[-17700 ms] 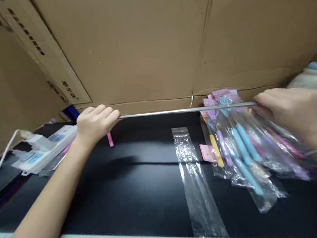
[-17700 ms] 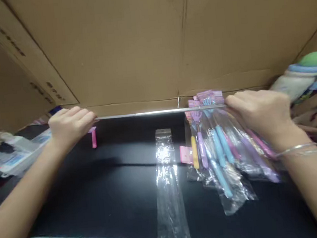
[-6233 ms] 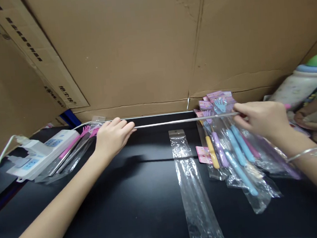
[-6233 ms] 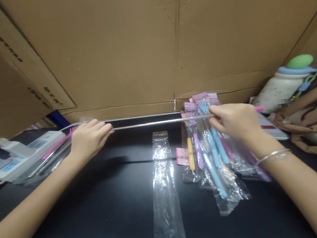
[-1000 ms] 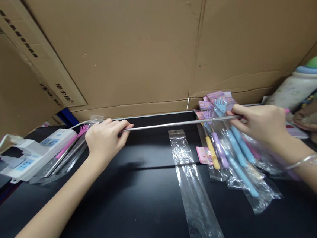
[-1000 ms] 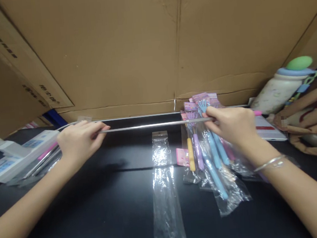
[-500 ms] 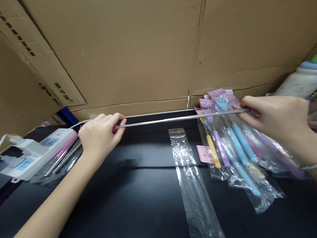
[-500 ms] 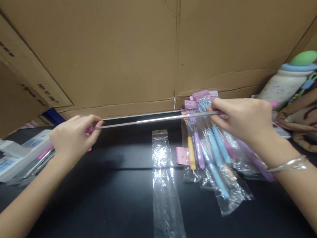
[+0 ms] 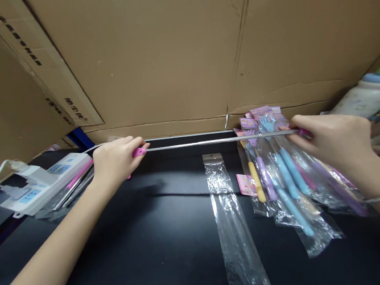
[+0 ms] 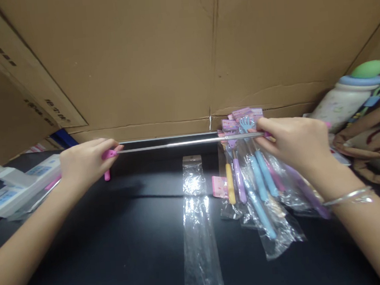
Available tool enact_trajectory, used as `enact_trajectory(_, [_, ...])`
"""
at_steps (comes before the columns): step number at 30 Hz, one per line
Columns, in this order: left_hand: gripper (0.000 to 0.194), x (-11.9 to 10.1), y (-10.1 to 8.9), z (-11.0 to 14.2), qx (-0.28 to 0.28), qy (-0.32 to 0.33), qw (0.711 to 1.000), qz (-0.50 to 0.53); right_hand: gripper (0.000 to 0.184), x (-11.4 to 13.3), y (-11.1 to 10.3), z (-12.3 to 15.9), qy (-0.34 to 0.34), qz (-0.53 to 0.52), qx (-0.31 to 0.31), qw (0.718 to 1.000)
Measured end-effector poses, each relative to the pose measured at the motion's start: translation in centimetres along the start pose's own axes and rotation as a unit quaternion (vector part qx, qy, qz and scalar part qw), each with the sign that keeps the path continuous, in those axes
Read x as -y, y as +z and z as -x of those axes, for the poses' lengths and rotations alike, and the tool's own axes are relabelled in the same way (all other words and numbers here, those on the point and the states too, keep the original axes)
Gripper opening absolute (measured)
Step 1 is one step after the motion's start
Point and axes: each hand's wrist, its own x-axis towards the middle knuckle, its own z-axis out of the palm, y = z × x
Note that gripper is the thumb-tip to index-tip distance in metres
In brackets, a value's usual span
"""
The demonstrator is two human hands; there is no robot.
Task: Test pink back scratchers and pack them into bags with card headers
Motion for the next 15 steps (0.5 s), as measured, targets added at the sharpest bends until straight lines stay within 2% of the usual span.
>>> enact_trajectory(5, [0.031,0.2,-0.7,-0.1,-0.032,-0.017,0.999,-0.008,0.039,-0.1,0.1,0.0,0.031,-0.012,0.062,0.998])
enact_trajectory(8, [0.025,0.6,-0.7,-0.2,0.002,-0.002,1.0,0.022,0.047,-0.4,0.2,0.0,0.046,-0.031,0.134,0.989])
enact_trajectory(11, [0.018,1.2,-0.3,-0.2,0.052,0.034,0.995,0.073,0.052,-0.8,0.7,0.0,0.037,-0.089,0.224,0.97])
enact_trajectory(15, [0.027,1.8,0.3,-0.2,0.063,0.071,0.989,0.114,0.057,-1.7,1.3,-0.1,0.021,-0.199,0.284,0.938])
